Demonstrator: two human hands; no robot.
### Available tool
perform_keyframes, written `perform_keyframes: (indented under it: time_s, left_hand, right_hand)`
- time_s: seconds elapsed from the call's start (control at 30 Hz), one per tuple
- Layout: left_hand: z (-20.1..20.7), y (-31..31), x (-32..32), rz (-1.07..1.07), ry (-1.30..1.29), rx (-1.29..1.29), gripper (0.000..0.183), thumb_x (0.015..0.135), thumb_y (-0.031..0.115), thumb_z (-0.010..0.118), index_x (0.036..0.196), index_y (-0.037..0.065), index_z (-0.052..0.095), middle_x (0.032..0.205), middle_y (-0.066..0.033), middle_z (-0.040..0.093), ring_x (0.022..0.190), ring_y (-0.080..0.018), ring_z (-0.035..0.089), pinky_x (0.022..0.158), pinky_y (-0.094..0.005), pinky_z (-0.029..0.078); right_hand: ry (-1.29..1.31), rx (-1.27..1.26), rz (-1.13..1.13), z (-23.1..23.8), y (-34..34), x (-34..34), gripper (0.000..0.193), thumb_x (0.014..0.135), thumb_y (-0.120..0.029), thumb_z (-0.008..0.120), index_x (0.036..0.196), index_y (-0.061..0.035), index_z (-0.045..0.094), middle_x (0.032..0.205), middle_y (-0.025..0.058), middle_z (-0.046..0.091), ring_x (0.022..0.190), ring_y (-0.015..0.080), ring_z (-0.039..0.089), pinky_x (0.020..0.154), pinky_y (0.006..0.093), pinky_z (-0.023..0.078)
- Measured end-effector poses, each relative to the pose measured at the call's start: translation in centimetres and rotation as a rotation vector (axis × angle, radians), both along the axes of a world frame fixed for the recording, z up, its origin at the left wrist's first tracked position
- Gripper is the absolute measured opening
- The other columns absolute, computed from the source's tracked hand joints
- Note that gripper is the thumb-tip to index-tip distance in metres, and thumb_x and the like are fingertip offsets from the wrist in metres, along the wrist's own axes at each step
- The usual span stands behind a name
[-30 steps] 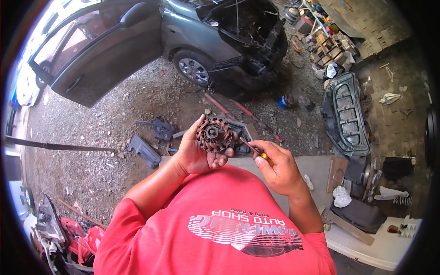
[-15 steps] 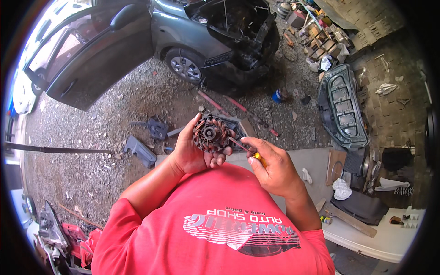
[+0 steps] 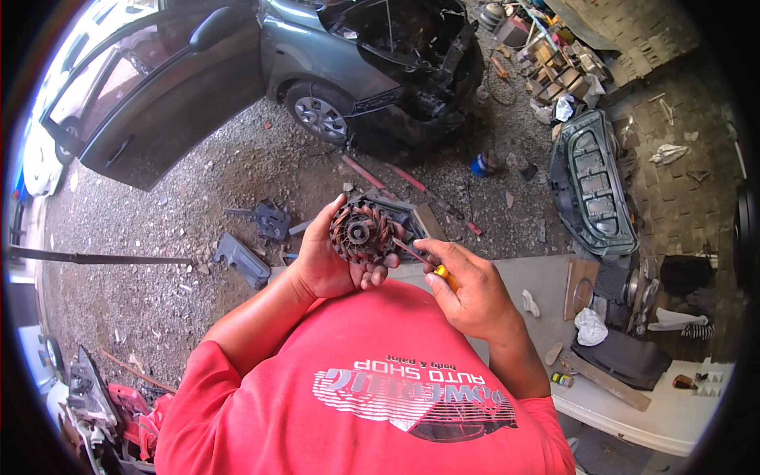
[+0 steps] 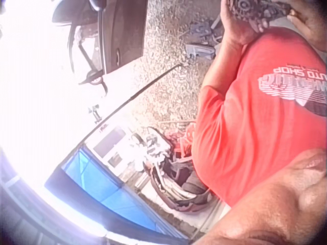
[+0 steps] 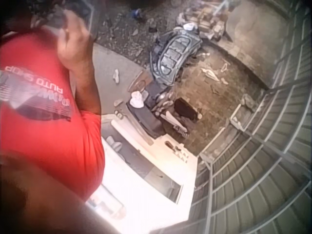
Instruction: The person cleans an alternator rotor using a small screwdriver, straightens copper wire by hand, and scrapes around the center shaft of the rotor with the screwdriver.
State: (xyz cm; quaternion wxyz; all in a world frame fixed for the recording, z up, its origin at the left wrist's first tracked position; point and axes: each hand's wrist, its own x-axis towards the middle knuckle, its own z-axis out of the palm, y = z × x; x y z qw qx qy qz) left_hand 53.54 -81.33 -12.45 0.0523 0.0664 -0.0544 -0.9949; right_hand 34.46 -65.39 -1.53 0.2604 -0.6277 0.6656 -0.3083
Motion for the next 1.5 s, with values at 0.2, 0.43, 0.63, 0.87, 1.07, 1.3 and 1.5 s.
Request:
perform_keyframes:
  time_s: [0.2, 0.43, 0.63, 0.87, 1.07, 1.3, 1.5]
  left_hand:
    - [-0.3, -0.9, 0.1, 0.000, 0.006, 0.021, 0.094, 0.095, 0.081, 0.035, 0.136, -0.001, 0.057, 0.104, -0.0274, 0.074, 0.072, -0.0344, 0.071, 0.061, -0.0356, 0.053]
    - [-0.7, -1.3, 0.2, 0.034, 0.068, 0.041, 0.095, 0.098, 0.079, 0.033, 0.140, -0.003, 0.057, 0.108, -0.0280, 0.073, 0.077, -0.0358, 0.074, 0.063, -0.0353, 0.061]
    - [-0.8, -1.5, 0.2, 0.057, 0.047, 0.028, 0.094, 0.098, 0.079, 0.033, 0.139, -0.003, 0.057, 0.107, -0.0282, 0.073, 0.077, -0.0354, 0.074, 0.063, -0.0354, 0.062]
    - [-0.9, -1.7, -0.1, 0.047, 0.003, 0.026, 0.096, 0.097, 0.080, 0.034, 0.141, -0.003, 0.056, 0.108, -0.0285, 0.073, 0.075, -0.0348, 0.072, 0.064, -0.0359, 0.057]
    - [-1.0, -1.8, -0.3, 0.052, 0.000, 0.032, 0.097, 0.097, 0.081, 0.034, 0.140, -0.003, 0.057, 0.108, -0.0287, 0.073, 0.074, -0.0349, 0.072, 0.063, -0.0359, 0.057]
    - [-0.8, -1.9, -0.4, 0.028, -0.002, 0.044, 0.098, 0.096, 0.082, 0.033, 0.138, -0.003, 0.058, 0.106, -0.0282, 0.074, 0.071, -0.0347, 0.072, 0.063, -0.0361, 0.058]
    - [-0.5, -2.0, -0.6, 0.039, -0.068, -0.059, 0.098, 0.097, 0.082, 0.031, 0.135, -0.003, 0.059, 0.101, -0.0260, 0.073, 0.074, -0.0321, 0.074, 0.059, -0.0336, 0.061]
  right_hand:
    - [0.005, -0.045, 0.032, -0.5, -1.0, -0.1, 0.043, 0.091, -0.001, 0.067, 0.134, -0.0070, 0.062, 0.103, 0.0178, 0.071, 0.085, 0.0359, 0.073, 0.074, 0.0419, 0.058]
    - [-0.016, -0.003, 0.041, -0.6, -2.0, -0.2, 0.043, 0.091, -0.001, 0.067, 0.134, -0.0074, 0.062, 0.103, 0.0177, 0.070, 0.084, 0.0360, 0.072, 0.073, 0.0424, 0.057]
    - [0.020, 0.001, 0.060, -0.7, -2.6, -0.4, 0.044, 0.092, -0.001, 0.067, 0.135, -0.0076, 0.062, 0.103, 0.0181, 0.071, 0.084, 0.0367, 0.072, 0.073, 0.0428, 0.057]
    - [0.003, 0.021, 0.064, -0.6, -3.0, -0.7, 0.043, 0.091, 0.000, 0.067, 0.134, -0.0069, 0.062, 0.105, 0.0193, 0.071, 0.088, 0.0372, 0.073, 0.076, 0.0429, 0.057]
    - [-0.009, 0.011, 0.068, -0.7, -3.2, -0.9, 0.044, 0.092, 0.000, 0.067, 0.134, -0.0073, 0.063, 0.106, 0.0189, 0.072, 0.088, 0.0371, 0.073, 0.075, 0.0421, 0.057]
    - [0.141, -0.029, 0.115, 0.1, -3.7, -0.9, 0.043, 0.089, -0.001, 0.070, 0.131, -0.0081, 0.067, 0.095, 0.0148, 0.068, 0.083, 0.0336, 0.071, 0.072, 0.0440, 0.057]
    - [0.573, -0.114, 0.247, 2.0, -4.4, -1.4, 0.039, 0.083, -0.003, 0.069, 0.122, -0.0075, 0.070, 0.088, 0.0089, 0.058, 0.078, 0.0268, 0.065, 0.066, 0.0405, 0.055]
